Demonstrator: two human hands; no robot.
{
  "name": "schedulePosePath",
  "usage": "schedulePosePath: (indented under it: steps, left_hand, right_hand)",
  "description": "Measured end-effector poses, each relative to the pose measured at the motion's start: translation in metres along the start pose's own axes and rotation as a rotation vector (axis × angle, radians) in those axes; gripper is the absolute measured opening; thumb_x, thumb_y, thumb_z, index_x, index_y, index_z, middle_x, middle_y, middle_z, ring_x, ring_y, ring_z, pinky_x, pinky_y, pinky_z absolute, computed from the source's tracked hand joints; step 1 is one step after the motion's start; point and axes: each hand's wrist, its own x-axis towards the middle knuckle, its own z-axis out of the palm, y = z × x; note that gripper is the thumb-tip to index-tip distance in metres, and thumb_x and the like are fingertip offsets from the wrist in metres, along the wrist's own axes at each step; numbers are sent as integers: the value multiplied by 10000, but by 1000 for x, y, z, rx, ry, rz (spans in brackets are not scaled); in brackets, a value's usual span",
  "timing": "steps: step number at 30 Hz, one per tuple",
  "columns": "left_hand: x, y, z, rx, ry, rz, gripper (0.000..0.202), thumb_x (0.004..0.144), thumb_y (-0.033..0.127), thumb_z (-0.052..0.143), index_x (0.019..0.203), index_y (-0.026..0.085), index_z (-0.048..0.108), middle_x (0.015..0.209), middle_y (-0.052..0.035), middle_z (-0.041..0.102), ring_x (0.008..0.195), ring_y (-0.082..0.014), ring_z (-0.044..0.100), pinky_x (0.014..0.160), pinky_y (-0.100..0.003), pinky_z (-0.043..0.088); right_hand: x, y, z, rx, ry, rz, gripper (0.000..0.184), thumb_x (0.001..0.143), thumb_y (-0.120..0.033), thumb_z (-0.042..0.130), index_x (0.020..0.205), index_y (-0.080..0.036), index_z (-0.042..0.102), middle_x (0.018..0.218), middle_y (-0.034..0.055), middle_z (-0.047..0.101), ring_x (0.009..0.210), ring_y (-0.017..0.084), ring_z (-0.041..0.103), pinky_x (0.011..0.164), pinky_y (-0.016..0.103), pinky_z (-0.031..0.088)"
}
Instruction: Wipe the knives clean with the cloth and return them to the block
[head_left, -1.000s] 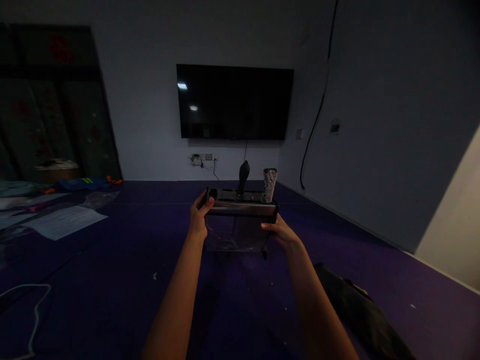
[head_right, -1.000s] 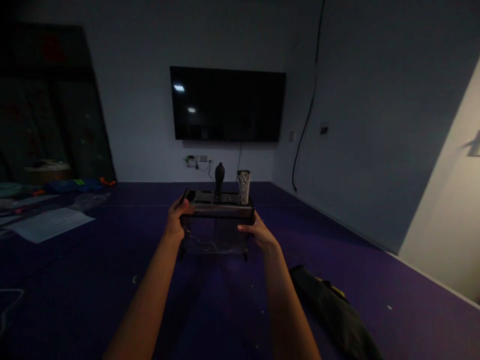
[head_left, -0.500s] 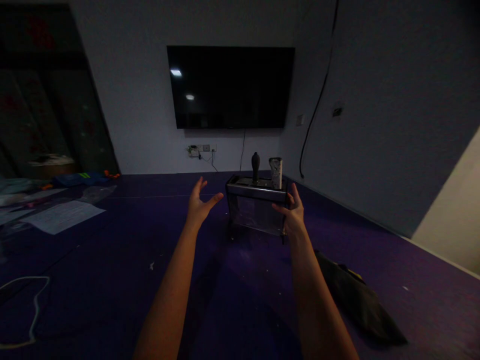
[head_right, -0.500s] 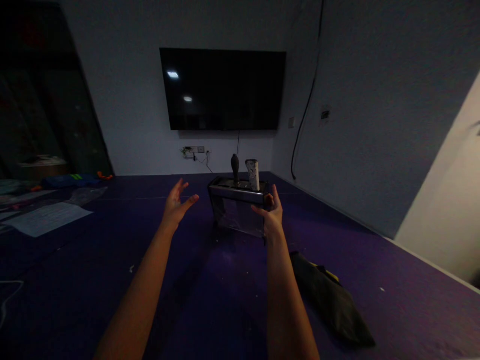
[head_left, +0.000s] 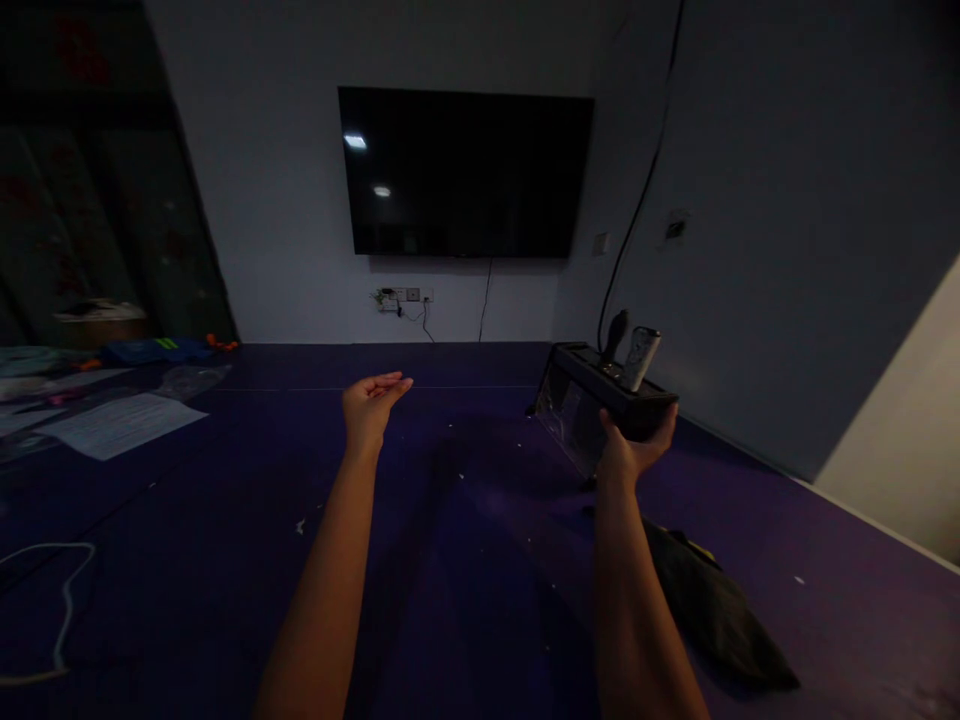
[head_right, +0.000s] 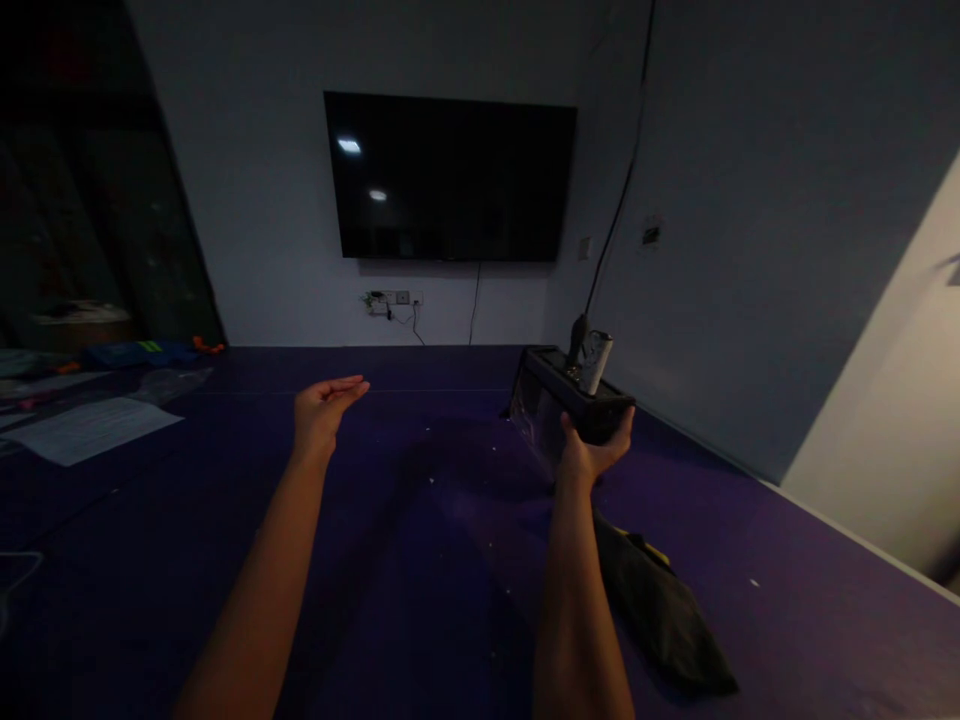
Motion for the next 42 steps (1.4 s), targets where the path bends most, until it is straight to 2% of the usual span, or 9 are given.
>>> schedulePosePath:
  steps: [3,8,12,16,25,31,36,39,42]
  left_hand:
    - [2,-1,0,23,26,10,270,541,347,770,621,127,635,811,-101,694,825,-210,643,854,-384,466]
    - [7,-3,-4,72,76,-7,345,684,459,641,609,123,646,778,-114,689,818,-210,644,830,-368,469]
    - [10,-4,-8,49,116,-7,252,623,322,706,772,121,677,845,-99,690,840,-201,640,816,-355,482]
    - [11,-4,-12,10,127,-33,289,539,157,726,821,117,676,851,-85,685,845,-185,639,816,-326,491]
    - [13,-2,-19,-31,127,-82,270,510,138,739,771,121,674,750,-58,675,784,-174,641,793,-320,503]
    - [19,-6,-25,-47,135,-68,267,508,86,682,774,115,669,801,-78,681,824,-176,638,794,-313,502]
    - [17,1,-26,1,141,-85,320,481,202,764,772,105,673,745,-69,667,712,-164,630,674,-296,530]
    - [14,11,-24,66,166,-75,294,576,355,728,731,111,675,767,-94,676,710,-175,628,573,-268,518]
    - [4,38,-22,121,112,-1,407,707,518,585,637,125,663,819,-121,690,774,-190,641,569,-249,502]
  right_hand:
    - [0,7,-9,-79,40,7,981,542,-383,767,1382,-175,304,1334,130,380,1244,329,356,1049,486,264]
    - [-1,8,-16,-161,53,37,956,549,-383,767,1373,-178,327,1313,132,389,1241,337,340,1058,512,225]
    - [-4,4,-17,-248,71,59,950,541,-394,770,1365,-180,350,1284,149,409,1231,346,338,1055,522,194]
    - [-8,3,-16,-323,40,110,922,582,-445,725,1380,-263,300,1293,125,377,1233,361,323,1010,618,158]
    - [-10,8,-13,-366,-6,80,919,574,-470,709,1375,-247,316,1258,122,366,1189,354,360,1005,589,184]
    - [-12,6,-14,-396,-46,125,975,586,-472,704,1403,-299,200,1307,125,318,1232,367,313,984,664,104]
    - [-12,0,-15,-432,-83,147,990,621,-470,691,1420,-270,142,1323,177,290,1241,370,293,991,640,122]
    - [-10,0,-15,-441,-98,148,1027,614,-473,704,1427,-241,121,1332,215,290,1250,389,277,984,643,131]
    - [-7,-3,-14,-454,-89,176,1162,540,-489,751,1437,-218,63,1393,258,205,1280,445,191,946,699,105]
